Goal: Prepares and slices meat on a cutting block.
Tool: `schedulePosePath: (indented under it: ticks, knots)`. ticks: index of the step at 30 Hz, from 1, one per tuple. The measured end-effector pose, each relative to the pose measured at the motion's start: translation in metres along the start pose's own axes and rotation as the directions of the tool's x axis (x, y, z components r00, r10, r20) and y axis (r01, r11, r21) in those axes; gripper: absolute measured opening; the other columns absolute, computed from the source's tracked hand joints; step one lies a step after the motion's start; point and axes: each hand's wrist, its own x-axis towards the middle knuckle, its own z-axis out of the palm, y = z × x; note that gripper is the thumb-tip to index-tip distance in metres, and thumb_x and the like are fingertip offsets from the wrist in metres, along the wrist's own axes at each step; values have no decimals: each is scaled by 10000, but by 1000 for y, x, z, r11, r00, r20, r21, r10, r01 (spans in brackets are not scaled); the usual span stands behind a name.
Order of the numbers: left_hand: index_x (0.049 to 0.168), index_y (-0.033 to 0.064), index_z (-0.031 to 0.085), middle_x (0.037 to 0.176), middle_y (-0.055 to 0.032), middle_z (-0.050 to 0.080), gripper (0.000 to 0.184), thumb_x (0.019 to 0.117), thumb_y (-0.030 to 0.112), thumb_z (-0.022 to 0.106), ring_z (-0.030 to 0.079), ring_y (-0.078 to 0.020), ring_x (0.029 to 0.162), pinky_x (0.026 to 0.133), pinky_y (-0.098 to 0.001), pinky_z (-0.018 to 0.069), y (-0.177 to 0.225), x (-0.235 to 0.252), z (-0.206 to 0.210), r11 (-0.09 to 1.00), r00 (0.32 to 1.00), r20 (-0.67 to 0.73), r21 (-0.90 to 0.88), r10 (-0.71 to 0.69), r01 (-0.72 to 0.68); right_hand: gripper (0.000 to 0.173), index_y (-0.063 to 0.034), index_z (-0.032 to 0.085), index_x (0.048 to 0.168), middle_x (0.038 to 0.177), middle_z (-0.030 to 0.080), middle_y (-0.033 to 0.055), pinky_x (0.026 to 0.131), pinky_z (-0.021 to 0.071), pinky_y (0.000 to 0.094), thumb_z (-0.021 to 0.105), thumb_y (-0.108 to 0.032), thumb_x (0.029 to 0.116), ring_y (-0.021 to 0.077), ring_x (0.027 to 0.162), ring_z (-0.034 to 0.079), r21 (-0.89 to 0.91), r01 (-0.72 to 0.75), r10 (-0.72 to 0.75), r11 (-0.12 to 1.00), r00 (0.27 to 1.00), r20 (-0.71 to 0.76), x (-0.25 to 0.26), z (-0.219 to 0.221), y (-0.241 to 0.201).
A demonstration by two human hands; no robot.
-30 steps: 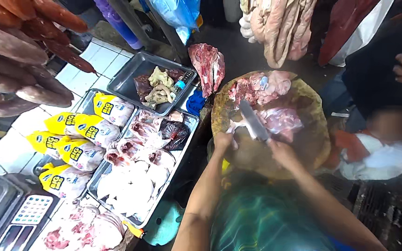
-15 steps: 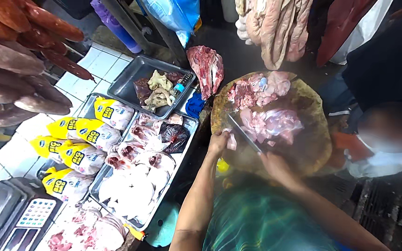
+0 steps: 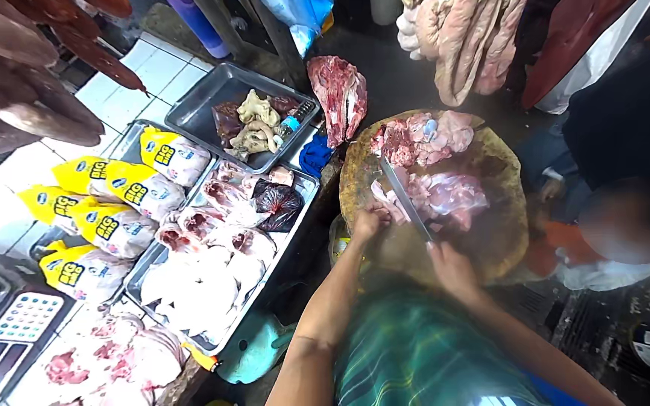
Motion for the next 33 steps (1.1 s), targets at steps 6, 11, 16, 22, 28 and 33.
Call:
schedulePosePath:
  ticks: [6, 11, 16, 22, 28, 33]
  knots:
    - [1122, 56, 708, 908, -81, 746, 203, 1005, 214, 659, 713, -170, 743, 711, -372, 612, 2, 4, 1, 980, 996, -78, 200, 35, -19, 536, -40, 667, 1013, 677, 612, 71, 595, 552, 411, 403, -501, 1086, 201, 611, 631, 49, 346, -312, 937, 891, -329, -6, -15, -26]
    - [1075, 73, 730, 894, -68, 748, 204, 997, 252, 670, 711, -162, 723, 712, -373, 614, -1, 9, -1, 968, 992, -92, 245, 81, -56, 645, 4, 633, 1108, 676, 619, 40, 506, 552, 320, 322, -561, 1090, 93, 554, 605, 56, 731, -526, 680, 541, -656, -2, -43, -66]
    - [1021, 71, 747, 907, -86, 750, 189, 977, 244, 685, 720, -201, 794, 773, -449, 607, 0, -6, -9, 940, 985, -124, 334, 120, -72, 606, -19, 645, 1181, 875, 710, 165, 779, 591, 525, 350, -538, 1083, 324, 835, 723, -64, 160, -166, 985, 981, -100, 13, 14, -11]
    - [1128, 48, 714, 1063, -190, 720, 350, 964, 353, 666, 692, -362, 1034, 907, -610, 541, 9, -13, 9, 859, 987, -159, 507, 14, 70, 723, -50, 628, 1171, 978, 712, 166, 863, 562, 543, 272, -667, 1050, 337, 991, 712, -194, -60, 100, 979, 974, 204, 22, 2, -14]
    - [1029, 51, 746, 980, -158, 749, 289, 974, 310, 629, 729, -327, 930, 858, -590, 580, -3, 0, 14, 865, 973, -228, 484, -20, 131, 662, -57, 653, 1100, 894, 688, 156, 818, 555, 537, 320, -628, 1062, 330, 908, 701, -75, 35, -20, 997, 983, 184, 20, -26, -5]
    - [972, 36, 737, 950, -169, 734, 417, 993, 413, 562, 717, -325, 896, 825, -578, 571, 4, -14, 25, 901, 935, -337, 361, -113, 240, 596, -63, 672, 1083, 830, 664, 127, 793, 552, 516, 366, -574, 1077, 286, 824, 680, 118, 121, -135, 986, 984, 118, 15, -46, 3]
